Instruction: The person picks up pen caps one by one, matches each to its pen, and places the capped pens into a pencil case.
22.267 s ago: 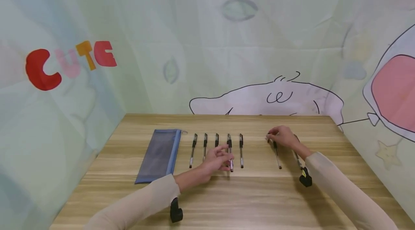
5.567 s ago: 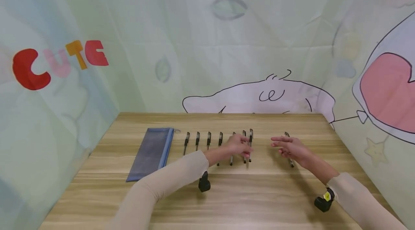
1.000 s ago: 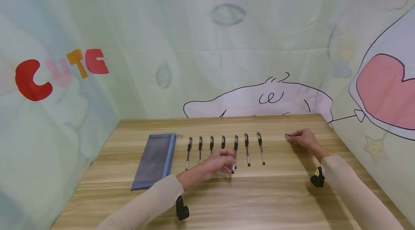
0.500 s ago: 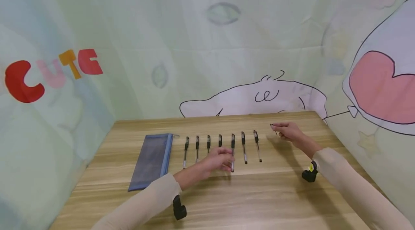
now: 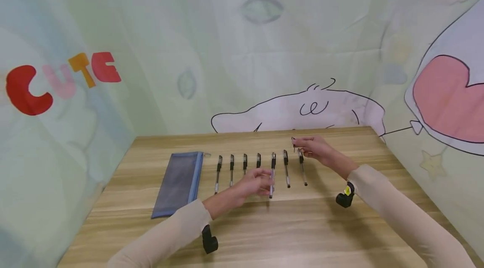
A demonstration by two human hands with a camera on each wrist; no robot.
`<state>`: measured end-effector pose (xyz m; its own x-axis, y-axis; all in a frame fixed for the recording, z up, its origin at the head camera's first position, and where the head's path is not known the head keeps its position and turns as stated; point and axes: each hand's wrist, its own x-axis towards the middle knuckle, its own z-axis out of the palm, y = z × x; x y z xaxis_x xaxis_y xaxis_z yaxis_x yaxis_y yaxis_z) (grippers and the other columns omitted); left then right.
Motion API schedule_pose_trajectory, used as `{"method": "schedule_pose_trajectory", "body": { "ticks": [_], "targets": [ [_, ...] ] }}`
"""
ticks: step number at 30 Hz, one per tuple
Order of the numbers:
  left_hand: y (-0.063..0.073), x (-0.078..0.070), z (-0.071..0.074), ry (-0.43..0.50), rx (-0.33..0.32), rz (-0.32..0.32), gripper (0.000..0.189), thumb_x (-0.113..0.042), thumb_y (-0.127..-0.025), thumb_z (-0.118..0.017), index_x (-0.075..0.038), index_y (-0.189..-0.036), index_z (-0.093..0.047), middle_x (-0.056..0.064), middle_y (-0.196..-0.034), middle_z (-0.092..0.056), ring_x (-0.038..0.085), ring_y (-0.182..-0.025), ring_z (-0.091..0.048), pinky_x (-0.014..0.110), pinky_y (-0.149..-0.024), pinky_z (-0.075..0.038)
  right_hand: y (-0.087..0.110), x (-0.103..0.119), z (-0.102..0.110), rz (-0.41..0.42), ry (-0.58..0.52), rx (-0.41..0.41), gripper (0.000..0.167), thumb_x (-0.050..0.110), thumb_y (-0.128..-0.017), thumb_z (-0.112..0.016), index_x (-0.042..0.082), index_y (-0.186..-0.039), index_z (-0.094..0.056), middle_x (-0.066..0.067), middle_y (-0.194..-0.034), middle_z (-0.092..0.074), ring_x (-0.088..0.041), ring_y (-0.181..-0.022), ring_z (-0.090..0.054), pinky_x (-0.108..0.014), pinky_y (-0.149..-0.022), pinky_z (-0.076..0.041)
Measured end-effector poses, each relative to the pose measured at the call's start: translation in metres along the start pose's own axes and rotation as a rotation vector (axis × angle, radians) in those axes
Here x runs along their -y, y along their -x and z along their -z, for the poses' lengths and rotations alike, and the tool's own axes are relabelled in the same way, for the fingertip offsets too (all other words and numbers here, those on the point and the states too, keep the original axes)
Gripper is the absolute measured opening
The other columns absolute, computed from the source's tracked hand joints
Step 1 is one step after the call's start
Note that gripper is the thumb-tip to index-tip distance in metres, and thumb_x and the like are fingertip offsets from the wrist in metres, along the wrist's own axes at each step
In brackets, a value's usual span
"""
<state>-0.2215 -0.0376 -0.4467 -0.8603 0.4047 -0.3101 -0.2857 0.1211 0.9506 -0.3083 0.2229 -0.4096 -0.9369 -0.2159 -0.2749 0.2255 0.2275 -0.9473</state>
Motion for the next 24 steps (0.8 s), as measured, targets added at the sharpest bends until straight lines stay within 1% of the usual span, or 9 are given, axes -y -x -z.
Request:
{"method": "schedule_pose_trajectory", "body": {
  "ticks": [3,5,11,14,16,19,22,24],
  "targets": [
    [-0.003,0.002,-0.001,0.006,0.001,-0.006,0.047,-0.007,-0.095,-0.066,-0.001,-0.14,-0.053,0.023,-0.124,-0.065,0.022,-0.096,-0.07,0.036,-0.092,-0.063,-0.004,0.006,-0.006,0.012,-0.034,0.014,0.059,0.028,-0.102,-0.065,-0.008,-0.145,-0.049,0.008,-0.097,-0.062,-0.002,-0.075,-0.052,-0.017,-0.07,-0.048],
    [-0.004,0.003,-0.002,0.015,0.001,-0.015,0.047,-0.007,-0.096,-0.065,-0.001,-0.141,-0.052,0.024,-0.126,-0.065,0.023,-0.098,-0.071,0.037,-0.094,-0.062,-0.007,0.007,-0.011,0.019,-0.062,0.018,0.058,0.027,-0.102,-0.065,-0.008,-0.145,-0.049,0.007,-0.1,-0.061,-0.002,-0.074,-0.051,-0.016,-0.068,-0.047],
    [-0.003,0.004,-0.005,0.044,0.012,-0.029,0.048,-0.009,-0.1,-0.062,-0.005,-0.146,-0.048,0.024,-0.13,-0.066,0.025,-0.1,-0.074,0.038,-0.094,-0.062,-0.016,0.004,-0.03,-0.003,-0.102,0.025,0.053,0.025,-0.099,-0.068,-0.007,-0.139,-0.055,0.007,-0.096,-0.064,-0.003,-0.073,-0.052,-0.014,-0.063,-0.045],
    [-0.002,0.005,-0.005,0.047,0.014,-0.034,0.047,-0.008,-0.101,-0.06,-0.006,-0.146,-0.048,0.024,-0.129,-0.067,0.024,-0.1,-0.074,0.038,-0.093,-0.062,-0.018,0.002,-0.035,0.002,-0.121,0.045,0.043,0.023,-0.099,-0.068,-0.004,-0.132,-0.061,0.007,-0.093,-0.066,-0.004,-0.072,-0.054,-0.014,-0.064,-0.047],
    [-0.002,0.006,-0.005,0.041,0.019,-0.031,0.046,-0.008,-0.101,-0.06,-0.007,-0.146,-0.049,0.024,-0.129,-0.067,0.023,-0.098,-0.074,0.038,-0.093,-0.062,-0.019,0.0,-0.036,0.005,-0.13,0.058,0.031,0.022,-0.099,-0.069,0.002,-0.122,-0.067,0.008,-0.091,-0.067,-0.004,-0.073,-0.055,-0.014,-0.066,-0.049],
    [-0.003,0.007,-0.006,0.041,0.029,-0.022,0.046,-0.009,-0.101,-0.061,-0.007,-0.145,-0.049,0.024,-0.127,-0.068,0.02,-0.095,-0.073,0.039,-0.093,-0.062,-0.018,-0.002,-0.037,0.008,-0.145,0.083,0.018,0.021,-0.099,-0.069,0.009,-0.11,-0.072,0.007,-0.09,-0.066,-0.005,-0.073,-0.057,-0.015,-0.068,-0.05],
    [-0.003,0.008,-0.006,0.045,0.027,-0.021,0.045,-0.01,-0.1,-0.061,-0.008,-0.144,-0.05,0.023,-0.127,-0.068,0.019,-0.093,-0.073,0.039,-0.093,-0.062,-0.018,-0.003,-0.038,0.015,-0.133,0.102,0.019,0.022,-0.099,-0.068,0.008,-0.113,-0.072,0.007,-0.091,-0.066,-0.005,-0.075,-0.057,-0.016,-0.07,-0.051],
    [-0.003,0.009,-0.006,0.048,0.016,-0.019,0.045,-0.01,-0.1,-0.062,-0.01,-0.144,-0.051,0.022,-0.126,-0.068,0.018,-0.093,-0.072,0.038,-0.093,-0.062,-0.017,-0.004,-0.039,0.016,-0.125,0.113,0.027,0.021,-0.1,-0.067,0.004,-0.12,-0.069,0.006,-0.092,-0.066,-0.005,-0.075,-0.056,-0.015,-0.07,-0.05]
  ]
}}
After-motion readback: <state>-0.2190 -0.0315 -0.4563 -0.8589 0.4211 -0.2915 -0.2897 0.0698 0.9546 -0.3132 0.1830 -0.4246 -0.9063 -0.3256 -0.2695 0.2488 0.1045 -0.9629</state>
